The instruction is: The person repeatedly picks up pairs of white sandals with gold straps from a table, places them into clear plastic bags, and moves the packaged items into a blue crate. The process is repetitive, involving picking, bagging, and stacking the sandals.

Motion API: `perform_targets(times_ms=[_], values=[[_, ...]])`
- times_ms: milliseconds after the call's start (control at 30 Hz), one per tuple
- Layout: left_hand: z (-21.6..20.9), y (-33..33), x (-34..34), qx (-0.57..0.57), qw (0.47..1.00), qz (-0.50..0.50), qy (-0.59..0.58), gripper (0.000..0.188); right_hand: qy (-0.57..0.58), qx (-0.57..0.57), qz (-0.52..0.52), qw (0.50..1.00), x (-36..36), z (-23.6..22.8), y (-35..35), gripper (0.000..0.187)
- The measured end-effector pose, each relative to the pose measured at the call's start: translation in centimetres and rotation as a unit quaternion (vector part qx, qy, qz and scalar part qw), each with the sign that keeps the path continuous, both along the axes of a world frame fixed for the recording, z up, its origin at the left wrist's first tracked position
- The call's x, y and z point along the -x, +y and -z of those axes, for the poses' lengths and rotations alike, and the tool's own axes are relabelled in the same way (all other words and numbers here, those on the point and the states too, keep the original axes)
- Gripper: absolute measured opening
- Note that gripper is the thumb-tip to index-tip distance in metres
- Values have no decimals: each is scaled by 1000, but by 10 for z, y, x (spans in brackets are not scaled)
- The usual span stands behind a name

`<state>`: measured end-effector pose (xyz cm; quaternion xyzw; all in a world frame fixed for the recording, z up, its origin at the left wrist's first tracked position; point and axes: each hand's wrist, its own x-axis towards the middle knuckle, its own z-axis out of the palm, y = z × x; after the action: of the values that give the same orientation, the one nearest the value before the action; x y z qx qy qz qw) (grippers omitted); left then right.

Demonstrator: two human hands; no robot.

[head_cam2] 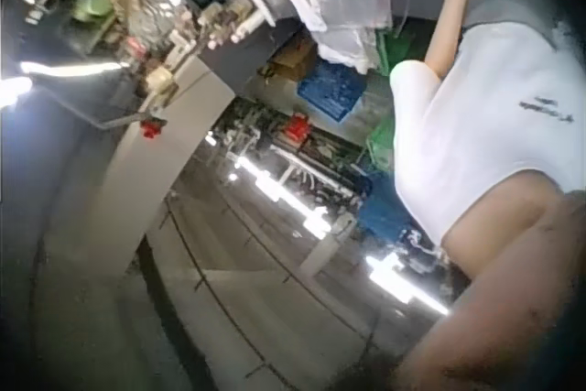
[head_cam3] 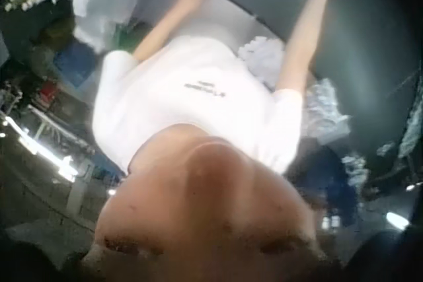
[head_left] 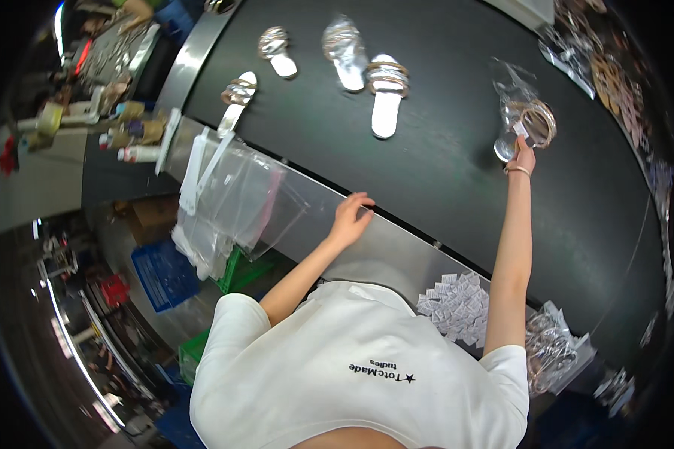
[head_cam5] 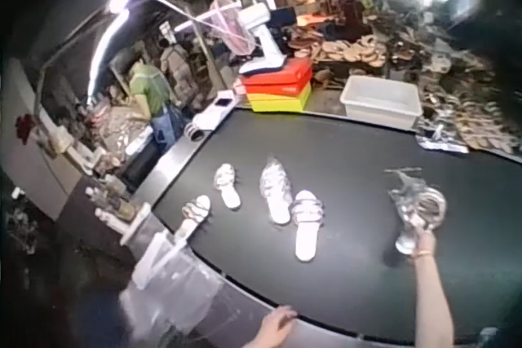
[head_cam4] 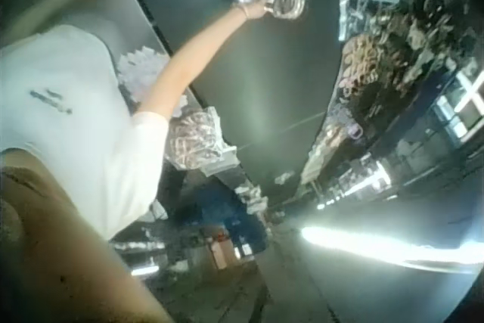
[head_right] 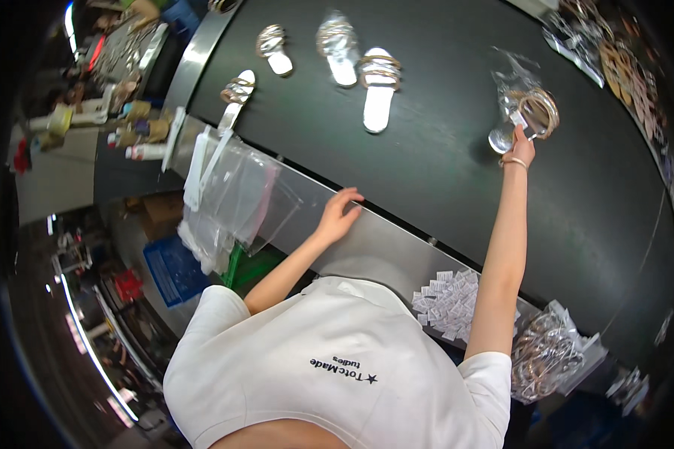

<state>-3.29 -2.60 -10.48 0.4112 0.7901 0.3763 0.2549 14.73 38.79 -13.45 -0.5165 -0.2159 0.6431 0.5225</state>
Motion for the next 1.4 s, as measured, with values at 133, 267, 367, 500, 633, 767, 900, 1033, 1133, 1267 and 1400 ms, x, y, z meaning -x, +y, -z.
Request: perform_targets(times_ms=[133, 267, 367, 500, 633, 767, 900, 1033, 1133, 1267, 1400], values=[[-7, -35, -25, -7, 909, -142, -391, 23, 5, -128, -146, 981, 20, -65, -94, 23], [-29, -29, -45, -1, 680, -225, -698, 49, 3, -129, -262, 957, -1, -111, -212, 22], [-40, -22, -64, -45, 558, -174, -810, 56, 78, -24, -303, 949, -8, -154, -300, 14], [-50, -33, -81, -175, 593, -222, -754, 44, -15, -1, -334, 942, -15, -148, -374, 10], [-48, -67, -71, -239, 545, -193, -780, 37, -129, -28, -413, 901, 4, -115, -404, 24], [-39, -102, -33, -55, 915, -121, -381, 38, 3, 55, -434, 899, 24, -99, -424, 29], [-47, -158, 72, -90, 955, 144, 245, 30, -64, 7, -463, 884, 16, -104, -428, 25], [30, -235, 126, 174, 906, 12, 387, 54, -127, -84, -450, 880, 9, -104, -416, 28], [36, -203, 98, 142, 937, -32, 317, 58, -125, -70, -478, 867, 17, -127, -418, 33], [46, -181, 94, 77, 967, -111, 216, 55, -115, -93, -578, 802, 29, -85, -419, 40], [69, -185, 92, 32, 959, -104, 262, 46, -550, -192, -629, 514, 56, -47, -426, 56]])
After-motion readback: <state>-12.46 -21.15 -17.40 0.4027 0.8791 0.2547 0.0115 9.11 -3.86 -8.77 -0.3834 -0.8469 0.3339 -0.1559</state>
